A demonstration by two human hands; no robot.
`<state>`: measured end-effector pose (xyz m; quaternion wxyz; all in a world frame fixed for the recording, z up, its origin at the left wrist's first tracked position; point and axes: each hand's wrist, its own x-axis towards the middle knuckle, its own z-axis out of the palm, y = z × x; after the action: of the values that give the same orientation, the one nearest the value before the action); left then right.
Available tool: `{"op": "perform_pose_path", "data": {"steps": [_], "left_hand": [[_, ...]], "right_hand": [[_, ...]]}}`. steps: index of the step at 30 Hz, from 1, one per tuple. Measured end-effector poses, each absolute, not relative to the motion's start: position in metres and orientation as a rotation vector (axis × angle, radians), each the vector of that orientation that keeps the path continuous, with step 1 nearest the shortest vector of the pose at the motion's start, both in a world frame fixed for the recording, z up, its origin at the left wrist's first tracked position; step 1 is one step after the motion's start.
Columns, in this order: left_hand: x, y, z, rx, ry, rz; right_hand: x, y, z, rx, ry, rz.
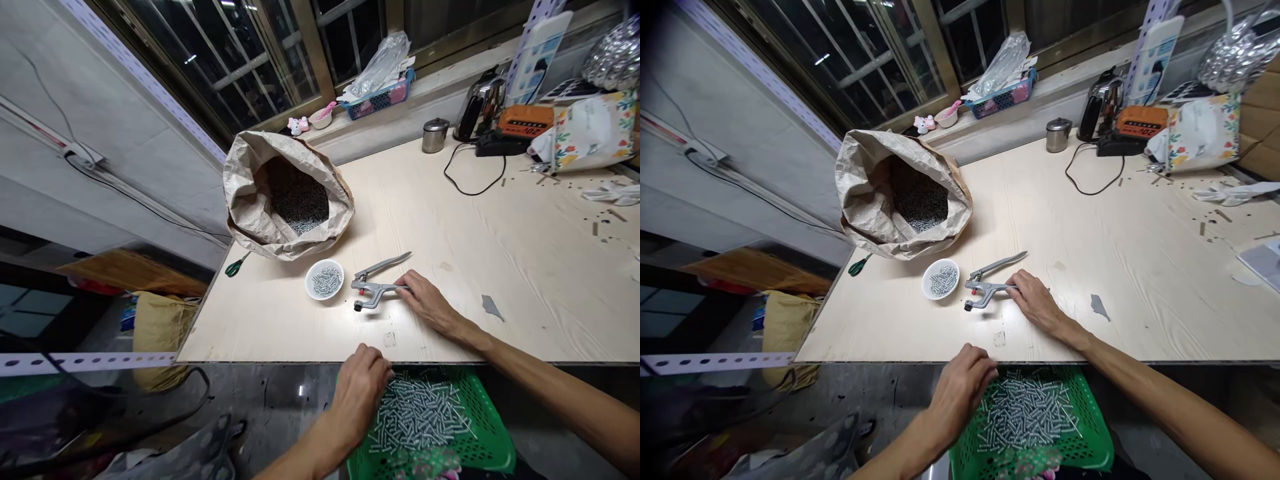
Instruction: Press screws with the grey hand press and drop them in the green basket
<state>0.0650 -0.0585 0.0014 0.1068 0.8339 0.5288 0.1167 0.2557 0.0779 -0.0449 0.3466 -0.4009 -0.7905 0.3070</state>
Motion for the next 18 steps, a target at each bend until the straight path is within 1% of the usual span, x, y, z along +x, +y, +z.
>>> {"op": "perform_pose_path", "data": {"steps": [1, 3, 5, 7, 10, 13, 15, 18], "left_hand": [[0.062, -0.057, 0.01, 2.463, 1.575, 0.371], [0.049, -0.039, 0.026, 2.46, 1.802, 0.464], [0.028, -0.006, 0.036, 2.344, 2.143, 0.409], [0.008, 0.03, 0.038, 2.232, 2.308, 0.318], [-0.009, 0.07, 0.028, 2.153, 2.302, 0.1], [-0.011, 0.085, 0.016, 2.145, 2.256, -0.068], [-0.009, 0.087, 0.011, 2.127, 2.253, -0.125], [-0.008, 0.089, 0.007, 2.08, 2.246, -0.113]], "right_hand": [[0.255, 0.078, -0.045, -1.036, -2.065, 0.795], [0.254, 0.078, -0.046, -1.034, -2.101, 0.794], [0.253, 0.078, -0.049, -1.031, -2.146, 0.789], [0.253, 0.077, -0.051, -1.027, -2.191, 0.771], [0.252, 0.076, -0.055, -1.012, -2.244, 0.735], [0.252, 0.074, -0.056, -1.007, -2.28, 0.707], [0.252, 0.073, -0.056, -1.017, -2.3, 0.691], [0.252, 0.073, -0.055, -1.028, -2.323, 0.687]]}}
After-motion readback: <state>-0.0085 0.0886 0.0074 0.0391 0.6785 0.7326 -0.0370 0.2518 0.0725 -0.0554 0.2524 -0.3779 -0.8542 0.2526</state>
